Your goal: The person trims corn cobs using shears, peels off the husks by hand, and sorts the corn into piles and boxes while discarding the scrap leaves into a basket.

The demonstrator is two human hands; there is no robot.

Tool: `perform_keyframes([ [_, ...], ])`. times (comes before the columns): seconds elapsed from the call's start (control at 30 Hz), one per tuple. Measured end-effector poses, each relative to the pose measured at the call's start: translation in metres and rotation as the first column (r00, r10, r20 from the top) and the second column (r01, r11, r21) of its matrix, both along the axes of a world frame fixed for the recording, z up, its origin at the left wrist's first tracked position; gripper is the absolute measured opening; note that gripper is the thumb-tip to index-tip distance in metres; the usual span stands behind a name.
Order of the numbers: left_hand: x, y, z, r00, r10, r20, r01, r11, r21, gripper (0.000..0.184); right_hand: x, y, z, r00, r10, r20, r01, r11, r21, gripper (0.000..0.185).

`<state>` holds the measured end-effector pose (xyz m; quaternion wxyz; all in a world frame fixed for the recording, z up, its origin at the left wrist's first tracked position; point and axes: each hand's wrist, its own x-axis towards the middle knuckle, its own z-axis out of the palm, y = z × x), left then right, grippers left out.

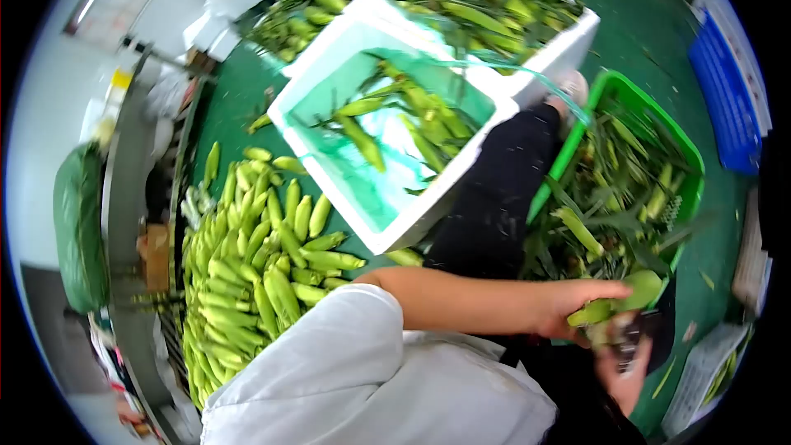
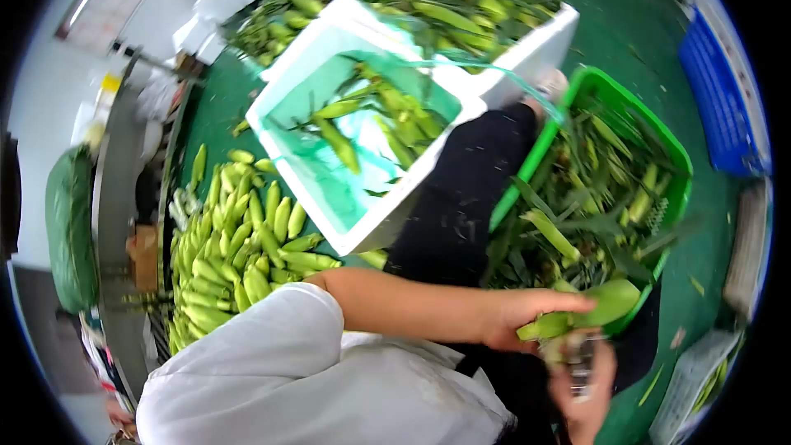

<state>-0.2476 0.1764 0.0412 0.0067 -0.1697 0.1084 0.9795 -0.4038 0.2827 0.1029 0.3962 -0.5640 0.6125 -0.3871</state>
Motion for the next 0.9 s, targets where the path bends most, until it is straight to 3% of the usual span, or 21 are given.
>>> perform_keyframes([
  [0.07,0.044,-0.003,0.009,0.985,0.167,0.053,-0.17,0.984,0.059,0.041,0.047,-0.011,-0.001,0.989,0.131,-0.065,-0.122,0.984,0.131,0.045],
  [0.1,0.082,-0.003,0.018,0.913,0.396,0.094,-0.397,0.918,-0.013,0.038,0.063,-0.015,-0.008,0.978,0.204,-0.039,-0.202,0.978,0.058,0.044],
  [0.13,0.121,-0.006,0.023,0.795,0.581,0.173,-0.575,0.813,-0.091,0.039,0.082,-0.023,-0.01,0.966,0.128,0.225,-0.166,0.974,0.155,0.045],
  [0.17,0.175,-0.008,0.033,0.701,0.661,0.267,-0.646,0.747,-0.156,0.047,0.098,-0.028,-0.019,0.938,0.009,0.346,-0.074,0.982,0.176,0.049],
  [0.2,0.224,-0.001,0.01,0.365,0.838,0.406,-0.76,0.52,-0.39,0.053,0.106,-0.034,-0.026,0.859,-0.099,0.503,-0.025,0.972,0.235,0.051],
  [0.23,0.272,0.0,0.026,-0.029,0.8,0.599,-0.71,0.405,-0.576,0.053,0.114,-0.042,-0.031,0.742,-0.216,0.634,0.017,0.952,0.304,0.053],
  [0.27,0.327,0.004,0.015,-0.305,0.809,0.502,-0.622,0.23,-0.748,0.047,0.117,-0.05,-0.035,0.661,-0.29,0.692,0.022,0.929,0.369,0.055],
  [0.3,0.421,0.026,-0.028,-0.447,0.775,0.447,-0.489,0.207,-0.848,0.044,0.114,-0.054,-0.05,0.608,-0.316,0.728,0.01,0.92,0.391,0.053],
  [0.33,0.486,0.037,-0.048,-0.755,0.552,0.354,-0.396,0.046,-0.917,0.037,0.111,-0.055,-0.064,0.632,-0.332,0.701,0.014,0.909,0.418,0.053],
  [0.37,0.536,0.052,-0.051,-0.857,0.401,0.324,-0.407,-0.14,-0.903,0.028,0.105,-0.054,-0.074,0.657,-0.349,0.668,0.024,0.895,0.445,0.052],
  [0.43,0.675,0.102,-0.106,-0.968,0.214,0.131,-0.214,-0.429,-0.877,0.017,0.092,-0.049,-0.085,0.65,-0.351,0.674,-0.046,0.867,0.496,0.051],
  [0.5,0.62,0.025,-0.047,-0.982,0.187,0.038,-0.147,-0.613,-0.776,0.031,0.085,-0.039,-0.092,0.583,-0.421,0.695,-0.112,0.806,0.582,0.05],
  [0.53,0.576,-0.019,-0.043,-0.915,0.404,0.018,-0.236,-0.497,-0.835,0.045,0.083,-0.032,-0.093,0.519,-0.486,0.703,-0.155,0.756,0.636,0.05],
  [0.57,0.564,-0.059,-0.068,-0.795,0.606,0.037,-0.324,-0.373,-0.869,0.046,0.079,-0.025,-0.094,0.455,-0.552,0.699,-0.202,0.7,0.685,0.049],
  [0.6,0.508,-0.111,-0.079,-0.573,0.82,-0.014,-0.285,-0.214,-0.934,0.041,0.075,-0.016,-0.097,0.474,-0.575,0.667,-0.205,0.665,0.718,0.05],
  [0.63,0.441,-0.156,-0.089,-0.422,0.902,0.091,-0.418,-0.105,-0.902,0.026,0.072,-0.007,-0.105,0.49,-0.595,0.637,-0.204,0.632,0.748,0.051],
  [0.67,0.398,-0.195,-0.132,-0.191,0.956,0.224,-0.487,0.106,-0.867,0.026,0.068,0.002,-0.112,0.502,-0.617,0.606,-0.199,0.6,0.775,0.052],
  [0.7,0.375,-0.229,-0.214,0.062,0.858,0.51,-0.436,0.483,-0.759,0.031,0.065,0.007,-0.114,0.51,-0.641,0.574,-0.191,0.566,0.802,0.054],
  [0.73,0.346,-0.25,-0.307,0.0,0.625,0.78,-0.222,0.761,-0.61,0.039,0.062,0.01,-0.118,0.51,-0.663,0.548,-0.184,0.538,0.823,0.054],
  [0.87,0.251,-0.239,-0.398,-0.225,0.568,0.791,-0.135,0.786,-0.603,0.043,0.041,0.021,-0.131,0.467,-0.759,0.454,-0.161,0.432,0.887,0.056],
  [0.9,0.245,-0.236,-0.407,-0.144,0.602,0.785,-0.189,0.762,-0.619,0.043,0.039,0.027,-0.137,0.457,-0.781,0.426,-0.15,0.405,0.902,0.056],
])
